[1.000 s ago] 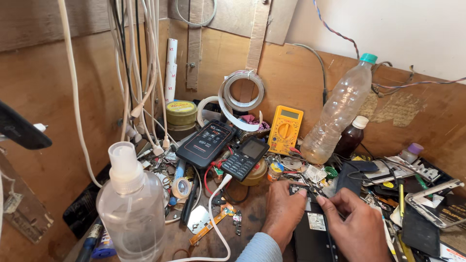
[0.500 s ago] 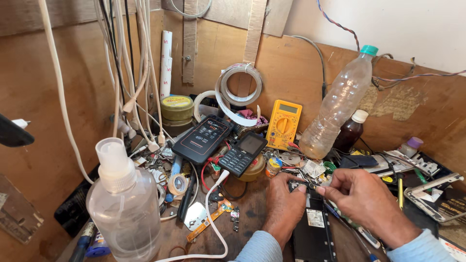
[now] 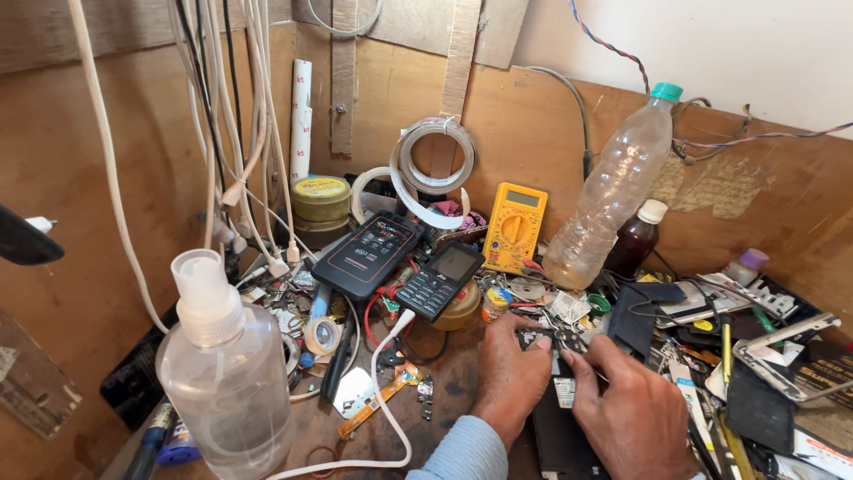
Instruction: The person uses a screwdriver to remove screws from a disassembled mobile phone chassis on a cluttered workbench. They repeatedly loosen and remove screws, reposition the chassis, and continue unscrewing components throughout the clip.
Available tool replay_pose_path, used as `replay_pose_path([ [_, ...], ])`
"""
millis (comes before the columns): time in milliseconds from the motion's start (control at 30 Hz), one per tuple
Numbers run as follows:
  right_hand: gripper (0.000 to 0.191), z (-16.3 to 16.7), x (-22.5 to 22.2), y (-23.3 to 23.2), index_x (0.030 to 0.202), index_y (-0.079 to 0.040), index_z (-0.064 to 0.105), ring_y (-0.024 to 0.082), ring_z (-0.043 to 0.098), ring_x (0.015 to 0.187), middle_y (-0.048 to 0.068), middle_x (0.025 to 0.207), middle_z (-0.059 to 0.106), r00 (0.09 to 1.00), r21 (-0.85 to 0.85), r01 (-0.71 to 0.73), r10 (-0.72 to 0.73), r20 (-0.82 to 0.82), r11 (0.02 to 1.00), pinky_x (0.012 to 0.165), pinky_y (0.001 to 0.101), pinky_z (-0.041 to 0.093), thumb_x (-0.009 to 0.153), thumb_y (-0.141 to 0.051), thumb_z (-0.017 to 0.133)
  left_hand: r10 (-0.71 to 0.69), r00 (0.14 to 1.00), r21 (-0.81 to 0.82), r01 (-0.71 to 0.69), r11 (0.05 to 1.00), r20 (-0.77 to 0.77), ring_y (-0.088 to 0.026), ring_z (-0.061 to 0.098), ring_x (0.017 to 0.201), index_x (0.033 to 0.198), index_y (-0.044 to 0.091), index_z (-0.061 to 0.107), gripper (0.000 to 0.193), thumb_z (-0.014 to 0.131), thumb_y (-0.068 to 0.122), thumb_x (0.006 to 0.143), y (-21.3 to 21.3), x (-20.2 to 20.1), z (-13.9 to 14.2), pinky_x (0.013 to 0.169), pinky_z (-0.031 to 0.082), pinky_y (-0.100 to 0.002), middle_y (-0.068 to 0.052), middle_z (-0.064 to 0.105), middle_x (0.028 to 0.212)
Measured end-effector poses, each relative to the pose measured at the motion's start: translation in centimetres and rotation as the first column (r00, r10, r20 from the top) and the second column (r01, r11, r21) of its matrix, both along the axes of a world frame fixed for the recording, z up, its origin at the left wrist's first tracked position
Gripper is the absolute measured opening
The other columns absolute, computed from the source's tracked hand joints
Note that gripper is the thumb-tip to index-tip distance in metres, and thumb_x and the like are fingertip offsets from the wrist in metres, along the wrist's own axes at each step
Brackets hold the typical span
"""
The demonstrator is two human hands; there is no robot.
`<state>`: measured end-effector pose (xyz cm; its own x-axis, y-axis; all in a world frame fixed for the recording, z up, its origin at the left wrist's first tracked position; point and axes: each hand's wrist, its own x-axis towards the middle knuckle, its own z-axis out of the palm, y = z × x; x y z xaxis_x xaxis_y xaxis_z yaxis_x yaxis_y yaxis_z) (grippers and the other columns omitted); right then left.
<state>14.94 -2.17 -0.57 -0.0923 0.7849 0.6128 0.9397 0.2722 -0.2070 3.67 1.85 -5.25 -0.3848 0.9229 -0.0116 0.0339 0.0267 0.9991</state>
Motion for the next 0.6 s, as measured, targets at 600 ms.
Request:
replay_pose_path([
  [600, 0.029, -2.4, 2.2, 2.4, 0.08, -0.001, 0.07, 0.014, 0.06, 0.052, 0.009, 0.065, 0.067, 0.897, -0.103, 0.017, -0.061, -0.438, 0.995, 0.052, 0.0328, 0.048, 0.089, -0.027, 0.08, -0.008, 0.987, 0.016, 0.006, 1.0, 0.163, -0.015, 0.068, 0.078, 0.099, 0.005, 0.075, 0.021, 0.075, 0.013, 0.079, -0.2, 0.3, 0.3, 0.071, 0.053, -0.032, -0.006, 0.072, 0.083],
])
